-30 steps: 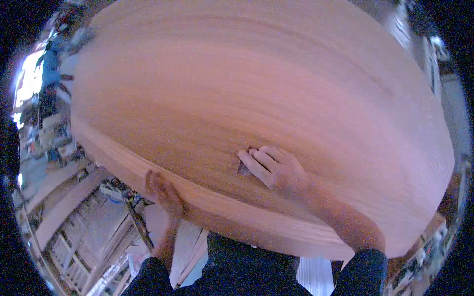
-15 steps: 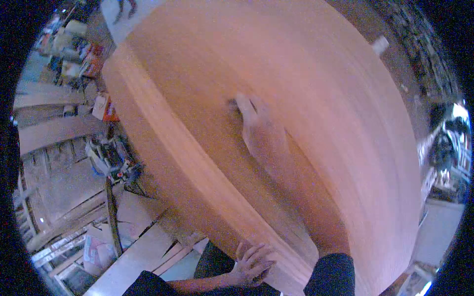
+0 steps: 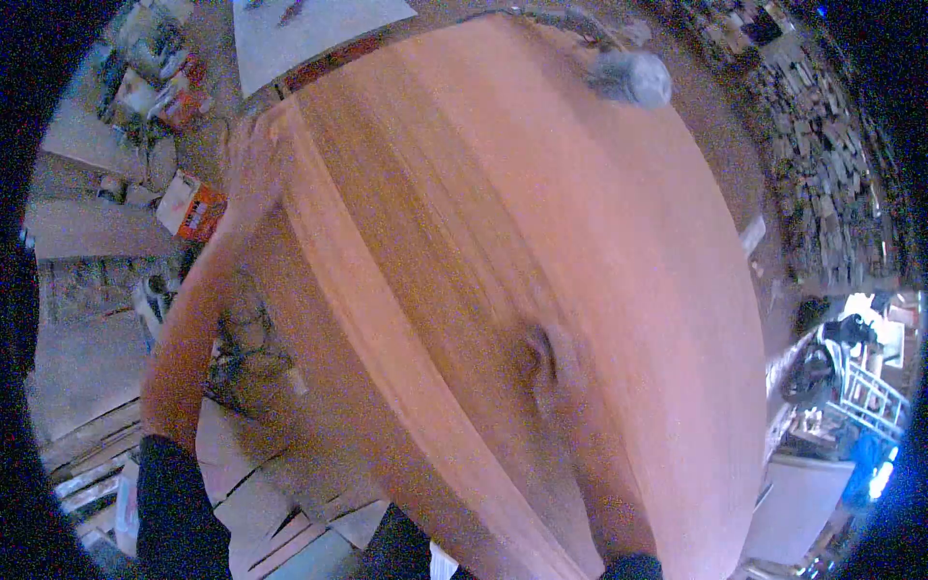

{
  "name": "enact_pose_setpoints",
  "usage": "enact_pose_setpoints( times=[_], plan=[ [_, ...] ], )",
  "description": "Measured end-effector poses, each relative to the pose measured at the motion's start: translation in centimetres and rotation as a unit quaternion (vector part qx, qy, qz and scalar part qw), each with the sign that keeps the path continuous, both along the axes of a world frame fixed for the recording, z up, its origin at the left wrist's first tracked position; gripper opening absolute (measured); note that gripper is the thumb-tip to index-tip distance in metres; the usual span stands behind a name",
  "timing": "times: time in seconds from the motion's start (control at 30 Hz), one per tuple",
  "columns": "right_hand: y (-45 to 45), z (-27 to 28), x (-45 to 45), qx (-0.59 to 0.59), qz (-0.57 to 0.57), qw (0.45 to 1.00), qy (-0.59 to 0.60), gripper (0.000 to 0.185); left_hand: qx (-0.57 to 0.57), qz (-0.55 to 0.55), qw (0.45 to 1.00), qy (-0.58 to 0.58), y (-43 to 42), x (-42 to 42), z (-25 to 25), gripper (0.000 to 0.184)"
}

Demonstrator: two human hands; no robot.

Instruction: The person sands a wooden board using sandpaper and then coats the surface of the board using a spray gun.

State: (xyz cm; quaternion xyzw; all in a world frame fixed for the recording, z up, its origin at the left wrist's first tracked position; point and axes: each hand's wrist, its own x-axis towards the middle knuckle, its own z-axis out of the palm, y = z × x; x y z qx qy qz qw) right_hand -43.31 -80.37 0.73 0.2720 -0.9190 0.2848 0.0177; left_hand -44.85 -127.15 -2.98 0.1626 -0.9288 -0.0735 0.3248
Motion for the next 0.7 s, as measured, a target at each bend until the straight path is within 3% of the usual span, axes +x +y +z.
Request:
enact_pose_setpoints(
  times=[0.07, 0.17, 0.3, 0.4, 0.47, 0.5, 0.53, 0.6, 0.63, 0.67, 0.7],
  plan=[
    [1.5, 0.8, 0.9, 0.004, 0.0, 1.0, -0.026, 0.024, -0.025, 0.114, 0.985, -0.123, -3.4, -2.4, -0.7, 0.045],
    [-4.6, 1.1, -2.6, 0.017, -0.003, 1.0, -0.005, 0.022, -0.049, 0.125, 0.98, -0.148, -4.3, -3.2, -3.9, 0.051],
    [-21.0, -0.5, -12.1, -0.123, 0.022, 0.992, -0.015, 0.015, -0.037, 0.13, 0.975, -0.178, -3.5, -3.2, -2.2, 0.056],
    [-33.4, -1.7, -20.2, -0.093, 0.074, 0.992, 0.033, 0.02, 0.0, 0.131, 0.976, -0.175, -3.4, -2.7, -2.4, 0.058],
    [-37.4, -1.3, -23.0, -0.088, 0.08, 0.993, 0.023, 0.022, -0.064, 0.118, 0.969, -0.205, -3.8, -2.7, -2.2, 0.058],
    [-38.3, -2.7, -24.0, -0.116, 0.098, 0.986, 0.075, 0.022, -0.066, 0.12, 0.969, -0.204, -3.7, -2.8, -2.0, 0.058],
    [-38.8, -4.2, -24.5, -0.14, 0.115, 0.976, 0.124, 0.023, -0.035, 0.127, 0.971, -0.202, -3.3, -2.9, -1.7, 0.058],
    [-32.4, -3.7, -20.4, -0.157, 0.115, 0.976, 0.101, 0.022, -0.002, 0.127, 0.971, -0.201, -2.9, -2.8, -1.1, 0.057],
    [-27.2, -0.6, -16.5, -0.106, 0.09, 0.99, -0.024, 0.021, 0.01, 0.129, 0.972, -0.194, -2.7, -2.9, -0.9, 0.057],
    [-23.2, 0.1, -14.1, -0.051, 0.058, 0.996, -0.036, 0.021, 0.022, 0.132, 0.973, -0.188, -2.7, -3.3, -0.8, 0.056],
    [-19.2, -1.7, -12.2, -0.077, 0.06, 0.995, -0.015, 0.023, 0.026, 0.128, 0.973, -0.19, -2.6, -3.4, -0.7, 0.056]
  ],
)
